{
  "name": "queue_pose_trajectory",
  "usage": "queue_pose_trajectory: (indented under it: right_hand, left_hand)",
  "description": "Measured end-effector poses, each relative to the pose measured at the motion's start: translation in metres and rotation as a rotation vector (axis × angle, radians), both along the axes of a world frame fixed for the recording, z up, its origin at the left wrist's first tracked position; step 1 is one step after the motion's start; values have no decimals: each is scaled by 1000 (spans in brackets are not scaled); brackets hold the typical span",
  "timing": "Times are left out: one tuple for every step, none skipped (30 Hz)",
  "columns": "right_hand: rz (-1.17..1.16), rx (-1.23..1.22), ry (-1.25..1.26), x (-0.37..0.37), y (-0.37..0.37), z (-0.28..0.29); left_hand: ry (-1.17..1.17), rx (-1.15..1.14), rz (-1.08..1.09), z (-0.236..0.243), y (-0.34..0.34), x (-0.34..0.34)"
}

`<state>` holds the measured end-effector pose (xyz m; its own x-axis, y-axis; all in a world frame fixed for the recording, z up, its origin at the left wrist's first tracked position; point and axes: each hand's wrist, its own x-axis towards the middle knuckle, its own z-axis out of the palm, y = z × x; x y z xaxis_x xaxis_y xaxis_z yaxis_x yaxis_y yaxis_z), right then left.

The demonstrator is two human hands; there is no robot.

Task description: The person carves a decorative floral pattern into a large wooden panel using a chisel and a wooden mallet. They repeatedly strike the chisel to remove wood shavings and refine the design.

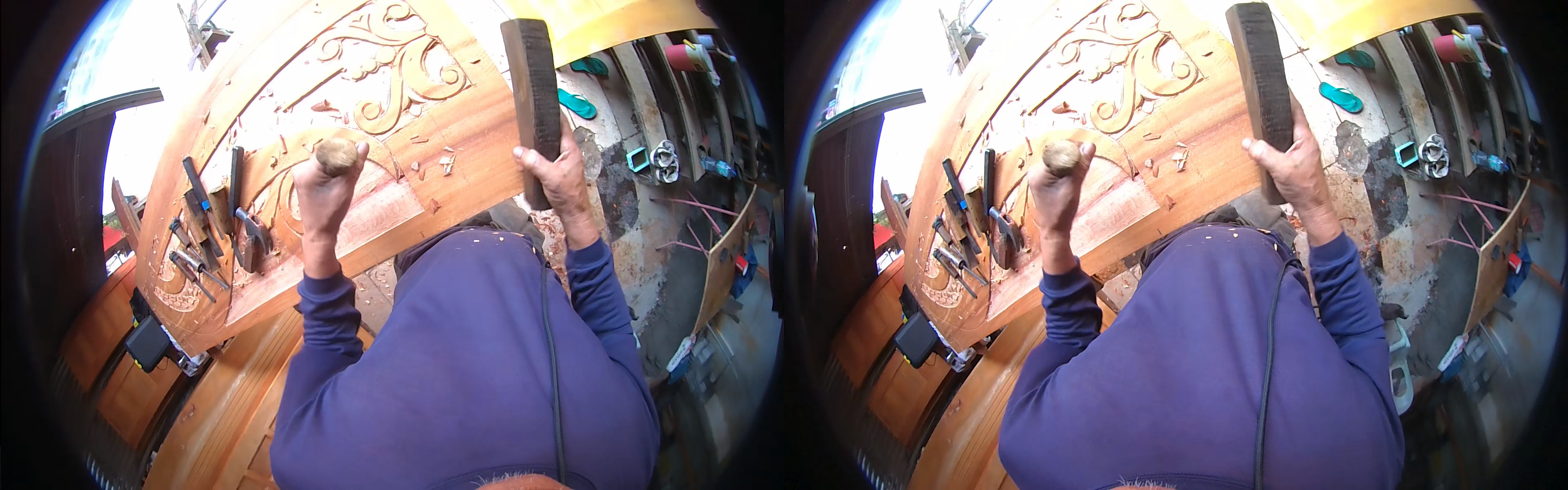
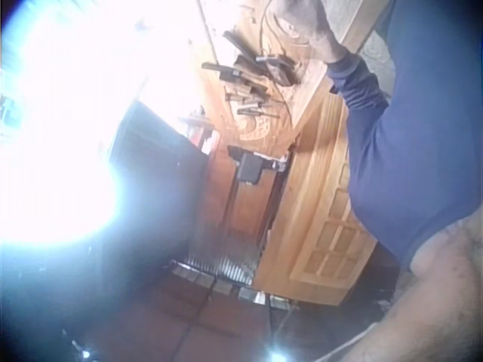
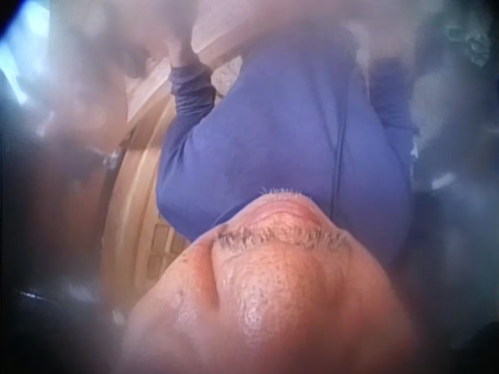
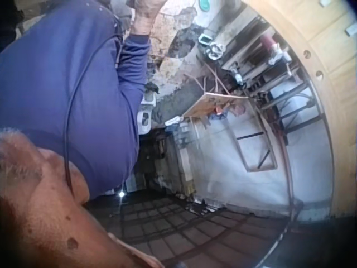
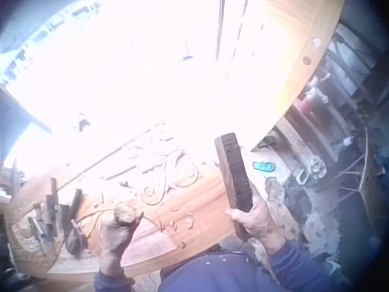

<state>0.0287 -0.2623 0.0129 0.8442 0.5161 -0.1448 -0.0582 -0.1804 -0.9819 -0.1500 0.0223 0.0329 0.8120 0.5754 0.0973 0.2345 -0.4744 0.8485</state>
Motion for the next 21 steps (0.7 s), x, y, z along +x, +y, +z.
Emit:
queue_pose_trajectory:
  right_hand:
    - [-8, 45, 142, -5, -1, -3]
    - [-43, 107, 296, -10, 3, 6]
    - [-40, 121, 291, -9, 4, 5]
    - [-43, 135, 279, -9, 5, 2]
    - [-48, 153, 265, -8, 5, -2]
    - [-51, 185, 266, -6, 5, -7]
    - [-43, 199, 263, -5, 6, -10]
    - [-30, 212, 258, -4, 7, -13]
    - [-17, 224, 253, -2, 7, -15]
    - [-1, 234, 251, 0, 8, -16]
    - [14, 242, 250, -1, 8, -15]
    - [29, 251, 250, -2, 8, -14]
    - [45, 264, 251, -2, 9, -14]
    - [40, 273, 250, -2, 9, -15]
    - [36, 280, 251, -2, 8, -14]
    - [27, 283, 249, -3, 7, -13]
    - [17, 287, 248, -3, 7, -12]
    - [51, 276, 228, -1, 6, -10]
    - [54, 293, 226, -1, 5, -11]
    - [55, 310, 225, -2, 5, -13]
    - [54, 328, 224, -3, 6, -14]
  left_hand:
    - [62, 87, 30, -3, -5, -8]
    - [69, 199, 37, -10, -8, -17]
    - [58, 363, 21, -18, -9, -27]
    - [196, 347, 83, -18, -18, -34]
    - [331, 333, 145, -13, -31, -41]
    - [512, 284, 191, -8, -39, -46]
    - [598, 280, 216, -7, -47, -52]
    - [592, 369, 194, -11, -53, -58]
    - [609, 400, 191, -13, -56, -61]
    - [625, 431, 190, -14, -59, -62]
    - [663, 404, 210, -14, -61, -61]
    - [701, 376, 228, -13, -61, -59]
    - [644, 451, 220, -19, -59, -62]
    - [585, 522, 207, -31, -57, -64]
    - [527, 595, 192, -40, -54, -69]
    - [614, 525, 196, -33, -56, -63]
    - [635, 453, 212, -29, -58, -60]
    - [655, 382, 226, -25, -58, -58]
    - [672, 306, 238, -24, -60, -58]
    - [656, 304, 237, -24, -60, -60]
    - [639, 302, 234, -26, -59, -62]
